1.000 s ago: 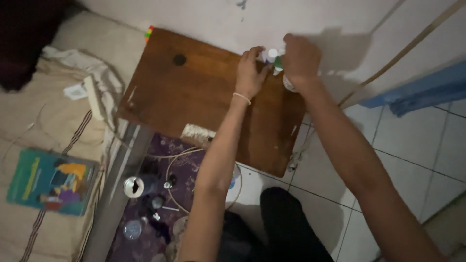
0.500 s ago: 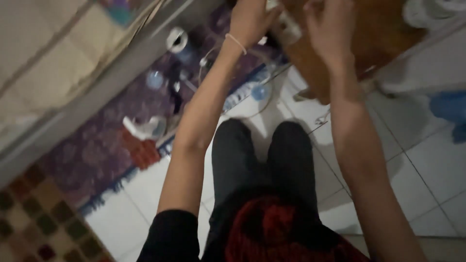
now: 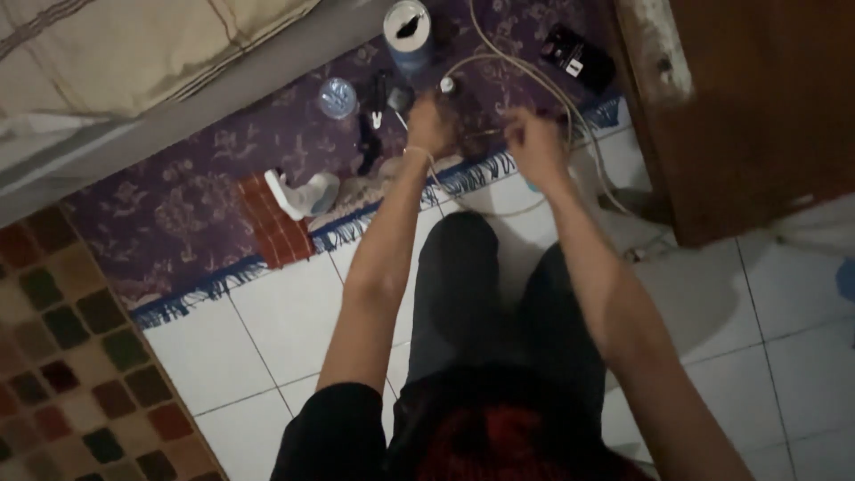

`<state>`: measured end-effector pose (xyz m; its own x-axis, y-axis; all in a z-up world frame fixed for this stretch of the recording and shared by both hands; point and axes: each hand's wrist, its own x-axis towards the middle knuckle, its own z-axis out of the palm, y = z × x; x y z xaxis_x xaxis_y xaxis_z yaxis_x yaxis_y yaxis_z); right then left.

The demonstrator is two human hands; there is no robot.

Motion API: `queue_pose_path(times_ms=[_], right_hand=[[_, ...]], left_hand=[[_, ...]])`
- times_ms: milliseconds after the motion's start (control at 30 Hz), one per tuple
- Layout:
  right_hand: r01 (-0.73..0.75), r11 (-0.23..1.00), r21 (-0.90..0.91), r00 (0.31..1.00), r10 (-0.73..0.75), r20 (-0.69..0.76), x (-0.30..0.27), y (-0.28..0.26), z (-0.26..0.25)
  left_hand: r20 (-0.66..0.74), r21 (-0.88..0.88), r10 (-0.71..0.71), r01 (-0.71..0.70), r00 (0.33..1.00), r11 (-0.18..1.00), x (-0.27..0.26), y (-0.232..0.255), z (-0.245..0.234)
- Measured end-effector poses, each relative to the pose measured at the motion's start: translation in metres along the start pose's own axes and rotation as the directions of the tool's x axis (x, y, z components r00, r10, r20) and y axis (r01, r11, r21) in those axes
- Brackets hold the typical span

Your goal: The person cleans a wooden board using a spray bottle and a cloth, then organizes various items like small bottles and a book on and around the board.

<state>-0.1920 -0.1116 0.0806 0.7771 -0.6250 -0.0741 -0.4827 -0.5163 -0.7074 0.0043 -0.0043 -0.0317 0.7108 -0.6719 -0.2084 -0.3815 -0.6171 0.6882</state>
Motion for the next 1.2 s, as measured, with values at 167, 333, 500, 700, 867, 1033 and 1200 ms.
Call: queue_pose_path(times_ms=[167, 333, 500, 700, 867, 1033, 1200], right_hand=[[-0.123, 0.992, -0.024, 0.983, 0.125, 0.136, 0.013, 0.042, 0.044], [-0.164, 0.986, 0.014, 0.976, 0.16, 0.147, 0.035, 0.044, 0.039], [-0.188, 0.981, 0.043, 0.972, 0.179, 0.155, 0.04, 0.047, 0.03], [-0.165, 0.985, 0.054, 0.984, 0.16, 0.082, 0.025, 0.031, 0.005], [-0.183, 0.97, 0.162, 0.983, 0.18, 0.036, 0.013, 0.007, -0.027], [0.059, 0.946, 0.317, 0.972, 0.017, -0.233, 0.0, -0.023, -0.073], [0.133, 0.965, 0.226, 0.922, -0.037, -0.386, -0.027, -0.05, -0.138]], left_hand=[[0.214, 0.011, -0.207, 0.21, 0.955, 0.978, 0.036, -0.028, 0.044], [0.328, 0.222, -0.338, 0.276, 0.882, 0.935, 0.092, -0.084, 0.11], [0.328, 0.225, -0.315, 0.25, 0.891, 0.942, 0.076, -0.03, 0.061], [0.254, 0.111, -0.284, 0.264, 0.924, 0.958, 0.064, -0.016, 0.033], [0.15, -0.305, -0.011, 0.056, 0.989, 0.951, 0.048, 0.029, -0.01], [0.223, -0.615, 0.335, -0.134, 0.915, 0.777, 0.033, 0.12, -0.058], [0.277, -0.738, 0.699, -0.32, 0.659, 0.594, -0.016, 0.244, -0.136]])
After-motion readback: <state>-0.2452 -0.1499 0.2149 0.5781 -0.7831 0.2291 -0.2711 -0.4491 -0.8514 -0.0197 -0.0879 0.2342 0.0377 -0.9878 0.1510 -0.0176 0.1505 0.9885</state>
